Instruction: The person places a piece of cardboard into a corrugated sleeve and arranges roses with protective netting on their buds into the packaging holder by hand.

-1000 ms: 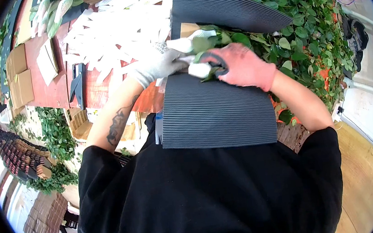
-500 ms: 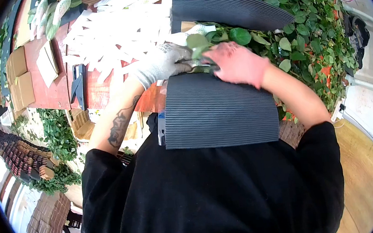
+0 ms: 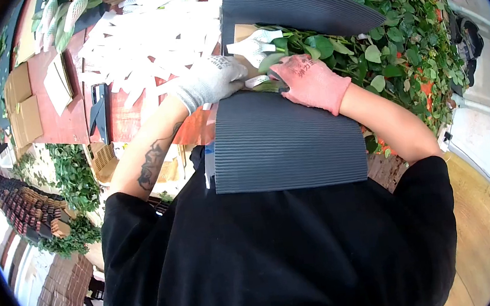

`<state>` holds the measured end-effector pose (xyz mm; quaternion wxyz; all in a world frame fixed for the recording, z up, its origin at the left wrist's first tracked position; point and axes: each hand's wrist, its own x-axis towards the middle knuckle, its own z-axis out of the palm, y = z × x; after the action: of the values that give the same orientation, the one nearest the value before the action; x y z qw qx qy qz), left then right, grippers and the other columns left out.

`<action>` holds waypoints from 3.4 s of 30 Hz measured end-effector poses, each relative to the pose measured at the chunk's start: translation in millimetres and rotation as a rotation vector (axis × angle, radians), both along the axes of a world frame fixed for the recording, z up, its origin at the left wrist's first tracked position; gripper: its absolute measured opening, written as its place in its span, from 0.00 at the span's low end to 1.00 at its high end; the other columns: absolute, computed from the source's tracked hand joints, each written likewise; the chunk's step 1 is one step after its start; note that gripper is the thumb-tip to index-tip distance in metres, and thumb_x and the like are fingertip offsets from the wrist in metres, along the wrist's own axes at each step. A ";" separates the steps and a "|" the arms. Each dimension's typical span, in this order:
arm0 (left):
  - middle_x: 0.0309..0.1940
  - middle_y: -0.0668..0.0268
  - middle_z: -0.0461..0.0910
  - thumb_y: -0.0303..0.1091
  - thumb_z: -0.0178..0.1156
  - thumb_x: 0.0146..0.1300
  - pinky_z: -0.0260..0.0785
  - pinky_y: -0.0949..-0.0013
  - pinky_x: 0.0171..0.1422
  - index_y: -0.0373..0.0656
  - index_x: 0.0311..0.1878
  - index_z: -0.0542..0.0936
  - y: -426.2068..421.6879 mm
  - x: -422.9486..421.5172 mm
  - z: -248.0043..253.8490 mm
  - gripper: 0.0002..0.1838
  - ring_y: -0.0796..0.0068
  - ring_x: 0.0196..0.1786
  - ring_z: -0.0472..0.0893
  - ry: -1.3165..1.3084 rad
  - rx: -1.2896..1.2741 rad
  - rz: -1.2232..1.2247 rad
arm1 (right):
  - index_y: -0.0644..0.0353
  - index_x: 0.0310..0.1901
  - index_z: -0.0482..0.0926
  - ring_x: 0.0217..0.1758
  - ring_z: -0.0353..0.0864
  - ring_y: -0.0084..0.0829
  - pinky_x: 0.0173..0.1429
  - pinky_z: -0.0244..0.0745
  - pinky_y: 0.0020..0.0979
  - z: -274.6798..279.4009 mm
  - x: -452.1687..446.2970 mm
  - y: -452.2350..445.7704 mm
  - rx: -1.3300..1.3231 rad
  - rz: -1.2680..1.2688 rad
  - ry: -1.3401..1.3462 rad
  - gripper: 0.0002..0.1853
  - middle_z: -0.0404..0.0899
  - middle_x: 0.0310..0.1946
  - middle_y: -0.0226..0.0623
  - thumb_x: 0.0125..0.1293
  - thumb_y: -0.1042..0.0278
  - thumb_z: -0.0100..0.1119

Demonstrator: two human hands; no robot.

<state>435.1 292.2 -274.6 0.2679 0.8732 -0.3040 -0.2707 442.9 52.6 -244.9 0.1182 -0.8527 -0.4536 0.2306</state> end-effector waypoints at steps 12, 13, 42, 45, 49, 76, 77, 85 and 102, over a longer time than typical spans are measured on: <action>0.39 0.57 0.81 0.30 0.58 0.57 0.70 0.63 0.53 0.41 0.46 0.79 -2.3 -0.7 0.0 0.13 0.60 0.45 0.80 -0.088 -0.405 0.186 | 0.52 0.43 0.81 0.45 0.77 0.40 0.57 0.67 0.36 149.8 16.4 -68.4 -0.104 -0.446 -0.086 0.16 0.81 0.39 0.34 0.50 0.73 0.61; 0.39 0.59 0.81 0.32 0.60 0.57 0.71 0.63 0.50 0.41 0.43 0.80 -5.8 0.8 7.7 0.11 0.60 0.44 0.80 -0.113 -0.364 0.186 | 0.52 0.43 0.81 0.45 0.77 0.40 0.57 0.67 0.36 148.4 9.9 -79.4 -0.119 -0.465 -0.098 0.16 0.81 0.39 0.34 0.50 0.73 0.61; 0.54 0.48 0.67 0.37 0.69 0.43 0.68 0.55 0.57 0.42 0.57 0.72 -50.3 7.3 31.3 0.33 0.46 0.53 0.73 -0.233 0.069 0.011 | 0.42 0.45 0.77 0.58 0.67 0.42 0.69 0.57 0.54 -32.6 -15.1 -140.5 0.068 -0.338 -0.865 0.15 0.73 0.51 0.32 0.56 0.62 0.50; 0.52 0.48 0.68 0.35 0.68 0.45 0.69 0.54 0.54 0.43 0.54 0.74 -45.8 12.8 23.3 0.29 0.47 0.51 0.74 -0.401 -0.037 -0.029 | 0.43 0.46 0.75 0.60 0.66 0.41 0.69 0.57 0.50 -34.8 0.6 -145.4 0.071 -0.333 -0.830 0.14 0.73 0.51 0.34 0.58 0.61 0.49; 0.45 0.53 0.73 0.33 0.63 0.49 0.70 0.57 0.48 0.40 0.42 0.79 -35.1 27.2 9.1 0.16 0.51 0.44 0.76 -0.456 -0.251 0.002 | 0.48 0.58 0.72 0.70 0.57 0.46 0.75 0.47 0.46 -17.0 -22.8 -154.0 0.018 -0.266 -0.589 0.24 0.64 0.65 0.44 0.59 0.70 0.47; 0.52 0.62 0.77 0.38 0.62 0.53 0.72 0.60 0.51 0.51 0.50 0.81 -23.7 38.6 -13.1 0.19 0.59 0.47 0.80 -0.451 -0.162 0.093 | 0.62 0.39 0.74 0.45 0.79 0.43 0.52 0.73 0.40 -8.7 6.9 24.5 -0.047 -0.026 -0.017 0.10 0.79 0.37 0.46 0.56 0.68 0.51; 0.52 0.62 0.77 0.34 0.63 0.52 0.73 0.61 0.51 0.47 0.49 0.80 -16.9 33.7 1.0 0.19 0.60 0.47 0.80 -0.492 -0.267 0.106 | 0.62 0.39 0.74 0.45 0.79 0.43 0.52 0.73 0.40 -11.6 5.7 17.6 -0.043 -0.013 -0.017 0.10 0.79 0.37 0.46 0.56 0.68 0.51; 0.42 0.60 0.81 0.38 0.65 0.56 0.73 0.65 0.43 0.41 0.42 0.82 15.0 -1.4 18.0 0.13 0.66 0.39 0.81 0.048 -0.012 0.225 | 0.62 0.43 0.74 0.47 0.77 0.45 0.53 0.71 0.41 -14.4 4.6 14.4 -0.010 -0.014 0.040 0.12 0.78 0.37 0.47 0.56 0.70 0.53; 0.27 0.60 0.77 0.32 0.60 0.51 0.70 0.61 0.36 0.40 0.26 0.78 5.4 3.9 -11.6 0.06 0.59 0.32 0.78 -0.128 -0.260 0.041 | 0.60 0.52 0.70 0.52 0.73 0.45 0.57 0.68 0.40 -19.3 5.5 10.6 -0.122 -0.042 0.114 0.20 0.75 0.44 0.46 0.56 0.70 0.56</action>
<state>439.0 297.5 -286.1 0.3644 0.8526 -0.3351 -0.1672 448.3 63.1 -264.2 0.0965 -0.8533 -0.4131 0.3033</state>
